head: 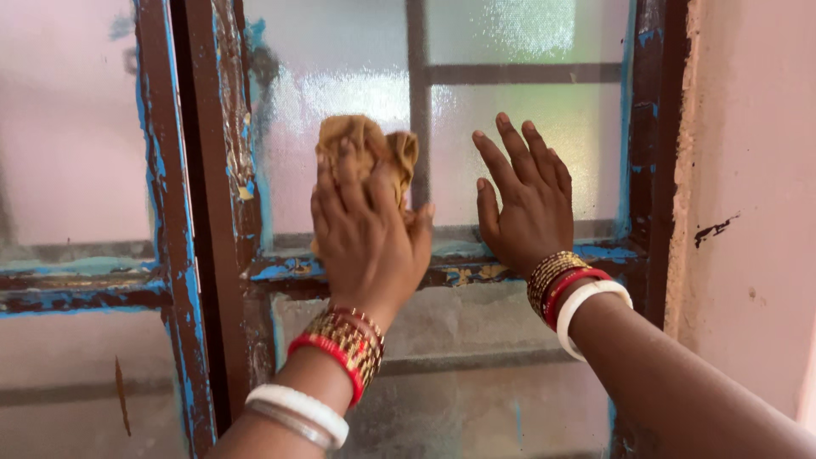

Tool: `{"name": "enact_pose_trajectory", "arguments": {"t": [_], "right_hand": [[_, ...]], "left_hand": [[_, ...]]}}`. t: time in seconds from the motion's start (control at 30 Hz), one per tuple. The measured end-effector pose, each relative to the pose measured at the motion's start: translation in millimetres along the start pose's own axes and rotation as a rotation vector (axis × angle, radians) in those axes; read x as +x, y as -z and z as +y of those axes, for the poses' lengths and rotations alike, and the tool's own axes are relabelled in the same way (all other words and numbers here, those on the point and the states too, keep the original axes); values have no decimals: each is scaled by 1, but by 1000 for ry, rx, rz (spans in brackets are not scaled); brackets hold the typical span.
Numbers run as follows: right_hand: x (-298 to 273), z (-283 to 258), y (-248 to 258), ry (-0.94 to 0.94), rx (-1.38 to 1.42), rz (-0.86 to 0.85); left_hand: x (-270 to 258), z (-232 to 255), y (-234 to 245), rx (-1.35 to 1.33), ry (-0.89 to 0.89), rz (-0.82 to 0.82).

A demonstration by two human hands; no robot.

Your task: The person cleans a glass window pane by spraying a liquid from a pink bottle and wiping the surface with a cloth.

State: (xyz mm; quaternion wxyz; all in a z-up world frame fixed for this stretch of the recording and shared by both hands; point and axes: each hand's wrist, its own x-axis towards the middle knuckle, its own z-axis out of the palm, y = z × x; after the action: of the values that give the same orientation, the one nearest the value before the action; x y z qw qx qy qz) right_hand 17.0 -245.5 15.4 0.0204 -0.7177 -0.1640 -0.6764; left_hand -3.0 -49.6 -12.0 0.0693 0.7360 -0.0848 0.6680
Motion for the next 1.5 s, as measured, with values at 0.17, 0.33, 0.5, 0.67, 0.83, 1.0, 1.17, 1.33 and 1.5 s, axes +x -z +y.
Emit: {"name": "enact_pose_trajectory", "arguments": {"t": [0.17,0.33,0.5,0.67,0.83,1.0,1.17,1.33,1.5], "right_hand": [[0,2,0,-6,1,7],[0,2,-1,-12,-19,-8],[0,3,-2,-24,-28,-20],[-1,3,-2,-12,-12,-9],[-3,-1,1,-30,2,-13],[0,2,1,-11,5,12],[0,2,-1,-12,0,19],[0,-1,2,-22,5,24],[-2,-1,4,-73,104,37]], "left_hand": [[46,-6,-14,-44,-104,154],[114,-32,-20,-22,-120,260],[108,-62,-12,-12,-111,220],[28,-79,6,54,-84,151],[-3,-73,20,83,-13,50],[58,-77,6,150,-90,158],[122,-47,-10,72,136,273],[72,31,-29,-263,-25,85],[47,57,-29,-212,-208,192]]}}
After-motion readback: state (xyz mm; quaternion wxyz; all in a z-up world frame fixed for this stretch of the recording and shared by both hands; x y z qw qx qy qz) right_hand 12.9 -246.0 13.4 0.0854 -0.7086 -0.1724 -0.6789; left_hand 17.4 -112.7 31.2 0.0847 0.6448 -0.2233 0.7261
